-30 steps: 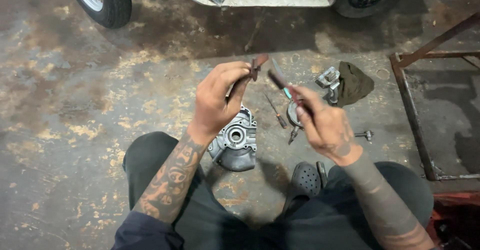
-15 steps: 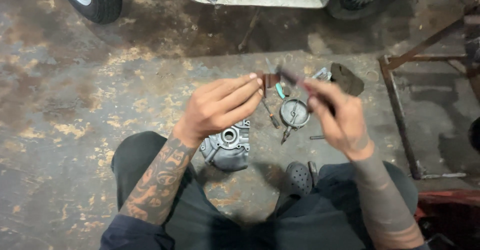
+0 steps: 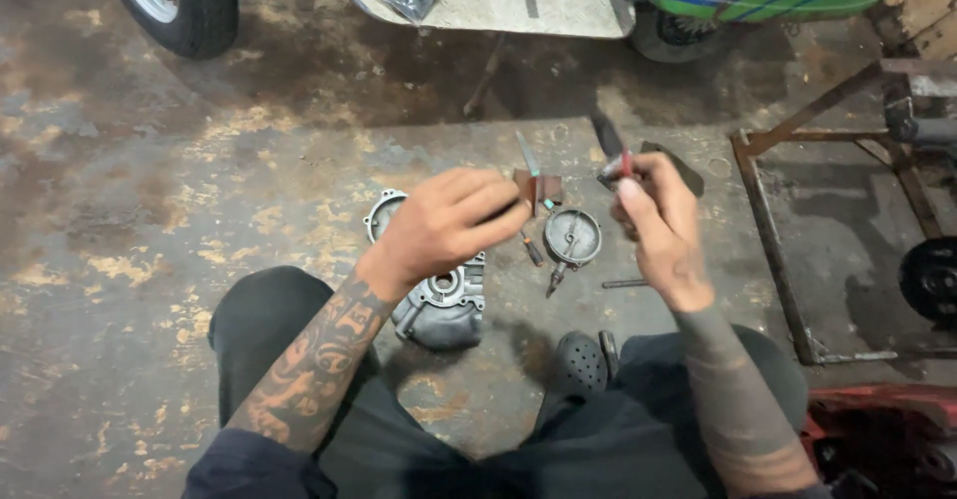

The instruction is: The person uses a sanding block to smooth a small metal piece, then uses a brush and a screwdriver to clean the interior surfaces of a disassembled engine casing. The person flips the casing over to clean the other side.

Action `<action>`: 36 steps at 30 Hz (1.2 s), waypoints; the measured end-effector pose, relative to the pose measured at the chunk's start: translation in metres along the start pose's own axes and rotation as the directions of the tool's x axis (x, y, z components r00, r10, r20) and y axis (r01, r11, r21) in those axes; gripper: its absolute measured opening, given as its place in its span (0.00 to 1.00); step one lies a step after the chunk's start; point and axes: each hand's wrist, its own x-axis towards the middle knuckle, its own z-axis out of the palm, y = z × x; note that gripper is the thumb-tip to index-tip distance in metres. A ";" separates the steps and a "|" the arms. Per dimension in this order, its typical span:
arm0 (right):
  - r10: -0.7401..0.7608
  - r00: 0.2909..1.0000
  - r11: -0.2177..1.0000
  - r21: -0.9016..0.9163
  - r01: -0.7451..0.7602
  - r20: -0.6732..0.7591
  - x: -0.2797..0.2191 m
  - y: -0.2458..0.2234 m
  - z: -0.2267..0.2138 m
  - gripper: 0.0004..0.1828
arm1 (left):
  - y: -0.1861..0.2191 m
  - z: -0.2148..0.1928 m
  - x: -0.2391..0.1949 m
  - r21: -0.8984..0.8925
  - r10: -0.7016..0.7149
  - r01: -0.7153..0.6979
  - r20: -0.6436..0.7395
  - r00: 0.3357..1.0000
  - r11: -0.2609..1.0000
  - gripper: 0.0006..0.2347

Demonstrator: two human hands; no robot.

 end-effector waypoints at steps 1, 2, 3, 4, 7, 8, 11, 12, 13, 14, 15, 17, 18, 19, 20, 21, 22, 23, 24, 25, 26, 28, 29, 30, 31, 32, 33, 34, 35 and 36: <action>0.006 1.000 1.000 -0.005 -0.006 -0.005 -0.004 0.004 0.012 0.16 | 0.005 0.000 0.000 -0.009 -0.001 0.001 -0.003 1.000 1.000 0.06; 0.045 0.999 0.993 0.111 -0.044 -0.006 -0.005 0.009 0.022 0.17 | 0.008 0.003 0.002 0.017 0.053 -0.054 0.012 0.999 0.998 0.05; 0.084 0.996 0.971 0.226 -0.081 -0.003 -0.007 0.013 0.031 0.18 | 0.011 0.005 0.005 0.043 0.107 -0.108 0.027 0.994 0.993 0.05; 0.079 0.997 0.972 0.222 -0.075 -0.012 -0.007 0.011 0.035 0.18 | 0.014 0.007 0.006 0.041 0.116 -0.116 0.021 0.993 0.992 0.05; 0.109 0.989 0.861 0.487 -0.146 0.103 -0.007 0.007 0.044 0.13 | 0.020 0.014 0.002 0.041 0.092 -0.093 0.022 0.995 0.995 0.06; 0.120 0.989 0.829 0.539 -0.147 0.086 -0.006 0.006 0.043 0.11 | 0.021 0.020 -0.005 -0.058 -0.081 0.081 0.006 0.997 0.995 0.04; 0.137 0.989 0.801 0.581 -0.144 0.056 -0.004 0.002 0.041 0.11 | 0.024 0.032 -0.020 -0.407 -0.462 0.464 0.109 0.880 0.787 0.16; 0.147 0.988 0.808 0.572 -0.144 0.041 -0.004 0.001 0.040 0.11 | 0.026 0.035 -0.025 -0.596 -0.608 0.624 0.266 0.748 0.506 0.26; 0.148 0.988 0.807 0.572 -0.144 0.040 -0.004 0.010 0.039 0.11 | 0.029 0.037 -0.028 -0.596 -0.608 0.624 0.267 0.747 0.505 0.26; 0.095 0.995 0.838 0.538 -0.092 0.021 -0.003 0.020 0.038 0.12 | 0.031 0.040 -0.031 -0.729 -0.629 0.634 0.370 0.683 0.260 0.23; 0.042 0.999 0.864 0.502 -0.038 0.004 -0.002 0.030 0.038 0.13 | 0.033 0.042 -0.034 -0.799 -0.617 0.602 0.478 0.626 -0.009 0.21; 0.043 0.999 0.888 0.458 -0.035 -0.006 -0.004 0.014 0.041 0.14 | 0.041 0.047 -0.032 -0.806 -0.660 0.588 0.478 0.579 -0.066 0.19; 0.037 0.999 0.911 0.413 -0.026 -0.017 -0.005 0.007 0.043 0.14 | 0.044 0.049 -0.031 -0.814 -0.700 0.569 0.474 0.534 -0.118 0.17; 0.038 0.999 0.910 0.413 -0.028 -0.017 -0.005 0.000 0.042 0.14 | 0.044 0.049 -0.028 -0.813 -0.700 0.569 0.475 0.533 -0.119 0.17; 0.005 0.999 0.941 0.338 0.009 -0.040 -0.005 -0.006 0.042 0.16 | 0.043 0.048 -0.026 -0.821 -0.728 0.556 0.459 0.510 -0.128 0.16; -0.030 0.998 0.964 0.261 0.045 -0.060 -0.006 -0.013 0.043 0.17 | 0.043 0.046 -0.024 -0.829 -0.755 0.543 0.442 0.485 -0.136 0.15; -0.031 0.998 0.964 0.262 0.045 -0.058 -0.007 -0.012 0.043 0.17 | 0.041 0.047 -0.025 -0.829 -0.757 0.543 0.440 0.483 -0.135 0.15; -0.091 0.994 0.970 0.222 0.101 -0.055 -0.008 -0.011 0.043 0.22 | 0.039 0.048 -0.026 -0.838 -0.783 0.529 0.418 0.460 -0.136 0.14; -0.150 0.987 0.970 0.183 0.157 -0.052 -0.009 -0.010 0.043 0.27 | 0.037 0.049 -0.026 -0.846 -0.807 0.515 0.397 0.437 -0.137 0.14; -0.151 0.987 0.970 0.184 0.158 -0.050 -0.010 -0.010 0.047 0.27 | 0.036 0.049 -0.027 -0.846 -0.808 0.515 0.395 0.436 -0.136 0.14; -0.183 0.982 0.981 0.063 0.186 -0.052 -0.013 -0.011 0.052 0.23 | 0.035 0.049 -0.028 -0.844 -0.809 0.522 0.391 0.439 -0.125 0.14; -0.213 0.976 0.976 -0.058 0.210 -0.050 -0.018 -0.008 0.058 0.19 | 0.034 0.047 -0.027 -0.840 -0.809 0.530 0.389 0.442 -0.114 0.13; -0.185 0.980 0.973 -0.155 0.171 -0.079 -0.022 -0.004 0.061 0.16 | 0.035 0.045 -0.025 -0.844 -0.818 0.529 0.366 0.444 -0.091 0.12; -0.157 0.982 0.960 -0.249 0.126 -0.109 -0.026 -0.001 0.063 0.13 | 0.036 0.042 -0.023 -0.846 -0.827 0.529 0.344 0.444 -0.068 0.11; -0.154 0.982 0.961 -0.247 0.123 -0.108 -0.029 -0.001 0.066 0.13 | 0.037 0.040 -0.024 -0.845 -0.828 0.530 0.346 0.442 -0.070 0.11; -0.153 0.983 0.962 -0.242 0.124 -0.106 -0.029 -0.001 0.069 0.12 | 0.036 0.039 -0.023 -0.852 -0.841 0.520 0.322 0.435 -0.057 0.10; -0.152 0.983 0.964 -0.237 0.124 -0.104 -0.030 0.000 0.072 0.12 | 0.035 0.038 -0.023 -0.859 -0.854 0.510 0.297 0.427 -0.043 0.09; -0.153 0.983 0.964 -0.235 0.125 -0.102 -0.031 0.004 0.072 0.12 | 0.032 0.036 -0.020 -0.858 -0.855 0.511 0.296 0.427 -0.042 0.09; -0.137 0.987 0.962 -0.249 0.112 -0.082 -0.031 0.009 0.072 0.11 | 0.030 0.033 -0.017 -0.873 -0.871 0.485 0.272 0.408 -0.045 0.07; -0.124 0.990 0.959 -0.263 0.103 -0.063 -0.031 0.014 0.073 0.11 | 0.026 0.030 -0.014 -0.888 -0.886 0.458 0.247 0.392 -0.045 0.06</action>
